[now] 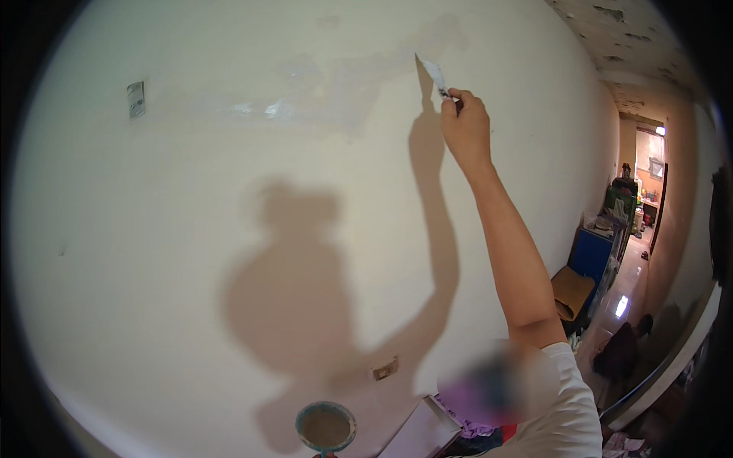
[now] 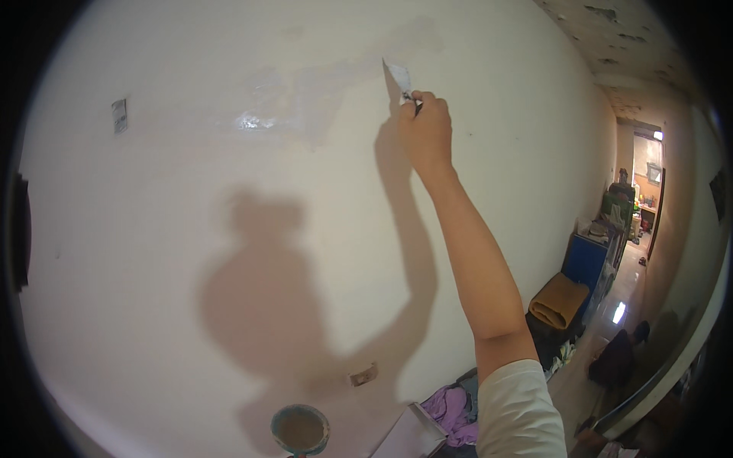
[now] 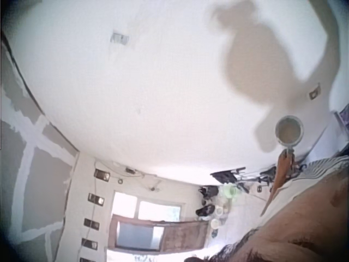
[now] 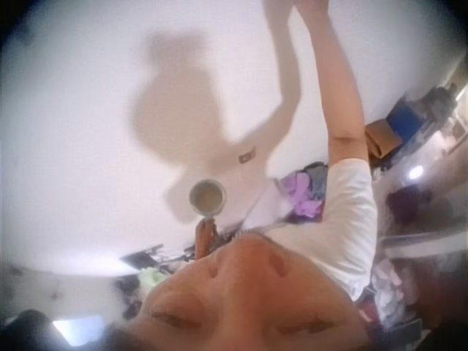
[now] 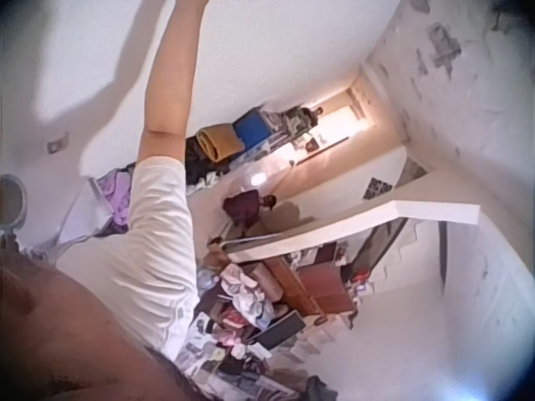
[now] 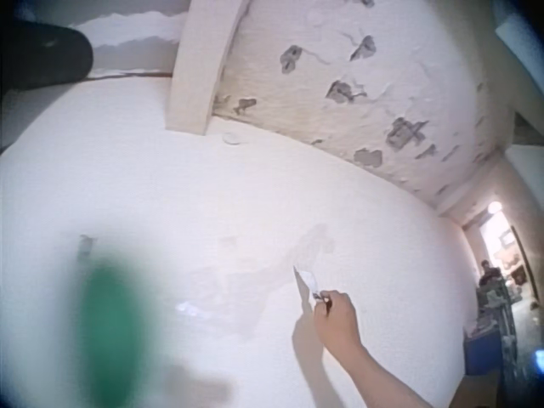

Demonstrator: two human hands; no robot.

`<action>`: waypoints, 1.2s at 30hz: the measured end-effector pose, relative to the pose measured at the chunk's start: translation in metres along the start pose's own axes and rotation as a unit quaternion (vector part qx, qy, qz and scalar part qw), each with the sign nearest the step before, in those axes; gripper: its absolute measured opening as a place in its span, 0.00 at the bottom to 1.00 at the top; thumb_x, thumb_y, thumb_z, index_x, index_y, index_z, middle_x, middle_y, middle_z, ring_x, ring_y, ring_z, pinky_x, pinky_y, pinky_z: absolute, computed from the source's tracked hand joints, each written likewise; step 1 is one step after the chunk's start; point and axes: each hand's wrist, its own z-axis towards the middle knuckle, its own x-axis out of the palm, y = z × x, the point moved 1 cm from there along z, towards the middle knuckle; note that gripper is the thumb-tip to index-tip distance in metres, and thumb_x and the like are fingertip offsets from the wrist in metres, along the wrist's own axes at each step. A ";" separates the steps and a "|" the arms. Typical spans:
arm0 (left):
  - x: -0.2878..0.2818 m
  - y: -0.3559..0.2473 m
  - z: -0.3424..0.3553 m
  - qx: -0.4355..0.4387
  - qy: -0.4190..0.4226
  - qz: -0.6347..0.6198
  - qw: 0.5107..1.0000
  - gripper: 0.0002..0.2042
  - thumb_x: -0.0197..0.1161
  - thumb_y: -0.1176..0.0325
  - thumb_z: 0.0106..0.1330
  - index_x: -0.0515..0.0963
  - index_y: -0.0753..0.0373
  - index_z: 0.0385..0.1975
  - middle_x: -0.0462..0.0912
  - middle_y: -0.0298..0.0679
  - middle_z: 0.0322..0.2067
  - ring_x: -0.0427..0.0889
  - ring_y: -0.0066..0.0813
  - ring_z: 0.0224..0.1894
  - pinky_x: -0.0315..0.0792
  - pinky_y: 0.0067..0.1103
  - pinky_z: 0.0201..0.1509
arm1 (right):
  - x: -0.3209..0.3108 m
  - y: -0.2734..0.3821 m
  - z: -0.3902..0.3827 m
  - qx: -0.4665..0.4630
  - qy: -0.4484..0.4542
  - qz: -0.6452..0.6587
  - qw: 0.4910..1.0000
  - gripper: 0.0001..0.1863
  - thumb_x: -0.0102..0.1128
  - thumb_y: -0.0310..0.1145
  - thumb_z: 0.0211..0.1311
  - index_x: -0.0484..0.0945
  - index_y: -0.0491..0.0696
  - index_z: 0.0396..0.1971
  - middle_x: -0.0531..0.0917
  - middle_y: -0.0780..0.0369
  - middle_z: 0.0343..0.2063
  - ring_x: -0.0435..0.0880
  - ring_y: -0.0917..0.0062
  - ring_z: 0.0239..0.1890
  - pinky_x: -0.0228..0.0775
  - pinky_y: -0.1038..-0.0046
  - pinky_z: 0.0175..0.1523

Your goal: The person applies a patching compound to a wall using a putty knife, mixes additional material in a small bucket, and moves a small red stool to access a different section of the wall.

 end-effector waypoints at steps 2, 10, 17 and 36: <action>0.000 -0.003 0.000 -0.013 0.007 -0.029 0.999 0.15 0.56 0.56 0.72 0.77 0.63 0.34 0.73 0.31 0.19 0.69 0.21 0.18 0.62 0.22 0.21 | 0.004 0.010 -0.018 0.011 0.020 0.009 1.000 0.19 0.51 0.34 0.67 0.78 0.37 0.50 0.78 0.45 0.44 0.82 0.55 0.43 0.74 0.59 0.52; 0.004 -0.020 -0.004 -0.023 0.013 -0.034 0.999 0.13 0.57 0.58 0.71 0.76 0.63 0.33 0.72 0.30 0.19 0.68 0.19 0.19 0.60 0.21 0.21 | -0.019 0.031 -0.066 -0.004 0.063 0.067 0.996 0.18 0.50 0.33 0.69 0.78 0.36 0.49 0.78 0.47 0.40 0.81 0.54 0.44 0.73 0.60 0.52; -0.003 0.017 0.023 -0.039 0.008 0.012 0.999 0.13 0.58 0.56 0.72 0.74 0.60 0.33 0.70 0.28 0.19 0.67 0.18 0.18 0.59 0.19 0.18 | -0.033 -0.031 0.054 -0.009 -0.058 -0.041 0.997 0.20 0.51 0.36 0.64 0.82 0.36 0.45 0.84 0.42 0.41 0.84 0.52 0.47 0.74 0.60 0.54; 0.014 -0.012 0.023 -0.036 0.043 -0.028 0.998 0.12 0.57 0.58 0.73 0.73 0.60 0.33 0.70 0.28 0.19 0.67 0.17 0.17 0.59 0.18 0.17 | -0.035 0.011 0.049 0.029 0.084 -0.079 0.993 0.20 0.49 0.38 0.64 0.83 0.37 0.40 0.84 0.41 0.41 0.83 0.48 0.47 0.75 0.57 0.55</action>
